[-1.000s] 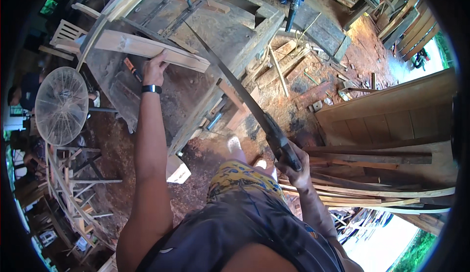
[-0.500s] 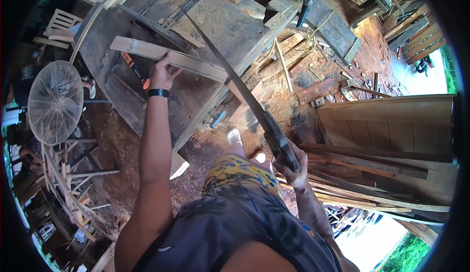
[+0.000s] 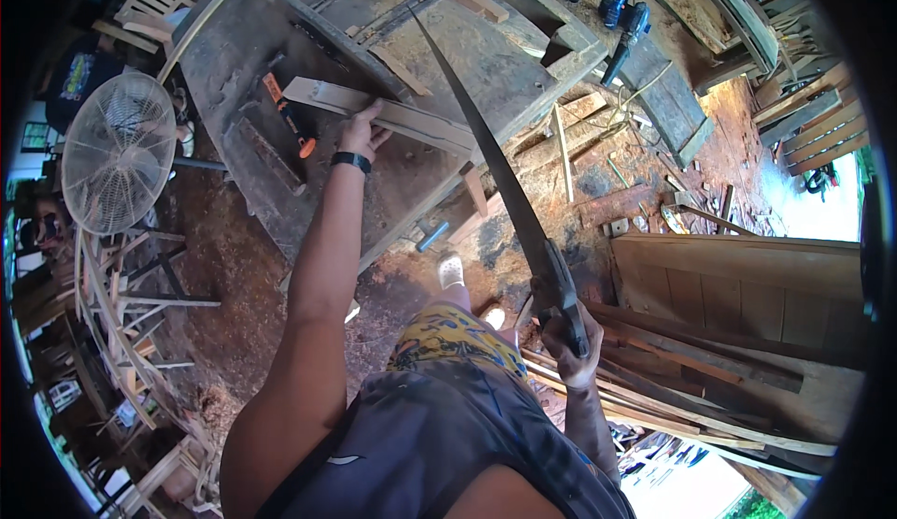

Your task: The person saws through a piece of wood using a handsaw, then moves to a different area and continues sawing a curved piece of wood.

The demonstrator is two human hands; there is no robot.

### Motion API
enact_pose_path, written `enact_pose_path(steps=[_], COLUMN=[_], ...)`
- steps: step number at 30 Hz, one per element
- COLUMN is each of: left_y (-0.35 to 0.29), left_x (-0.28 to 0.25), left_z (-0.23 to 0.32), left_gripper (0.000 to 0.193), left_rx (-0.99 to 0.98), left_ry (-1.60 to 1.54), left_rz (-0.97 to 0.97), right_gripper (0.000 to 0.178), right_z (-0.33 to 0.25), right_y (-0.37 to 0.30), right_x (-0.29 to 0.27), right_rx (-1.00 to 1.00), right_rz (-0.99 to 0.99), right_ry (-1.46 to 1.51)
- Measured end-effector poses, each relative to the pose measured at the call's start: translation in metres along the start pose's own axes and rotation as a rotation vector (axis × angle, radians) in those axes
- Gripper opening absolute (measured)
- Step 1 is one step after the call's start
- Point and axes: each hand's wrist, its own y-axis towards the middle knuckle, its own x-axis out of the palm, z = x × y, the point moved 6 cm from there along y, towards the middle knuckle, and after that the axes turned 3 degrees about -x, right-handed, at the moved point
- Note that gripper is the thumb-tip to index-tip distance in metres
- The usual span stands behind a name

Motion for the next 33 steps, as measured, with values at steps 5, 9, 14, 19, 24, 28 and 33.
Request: enact_pose_path(steps=[5,9,14,19,24,28,33], left_y=[0.009,-0.009,-0.046,-0.072,-0.081,-0.069,-0.083], left_x=[-0.001,0.006,0.006,0.041,0.061,0.065,0.080], left_z=[0.004,0.021,0.045,0.069,0.049,0.043,0.050], left_gripper=[0.040,0.041,0.045,0.048,0.063,0.064,0.059], left_rx=[0.012,0.031,-0.143,0.678,1.056,0.954,1.070], left_ry=[0.058,0.198,0.870,1.425,1.809,2.060,2.056], left_rz=[-0.037,-0.067,0.223,0.108,-0.171,-0.243,-0.405], right_gripper=[0.073,0.056,0.074,0.075,0.059,0.060,0.060], right_z=[0.007,0.003,0.009,0.009,0.004,0.007,0.004], right_y=[-0.002,0.001,0.003,-0.002,-0.002,-0.004,-0.009], right_x=[0.001,-0.003,0.000,0.001,0.002,0.002,-0.012], right_rx=[0.118,0.059,0.153,0.166,0.053,0.076,0.046], right_rz=[-0.087,-0.035,-0.114,-0.085,-0.029,-0.039,0.056], right_ry=[-0.009,0.020,-0.022,-0.004,0.021,0.056,0.049])
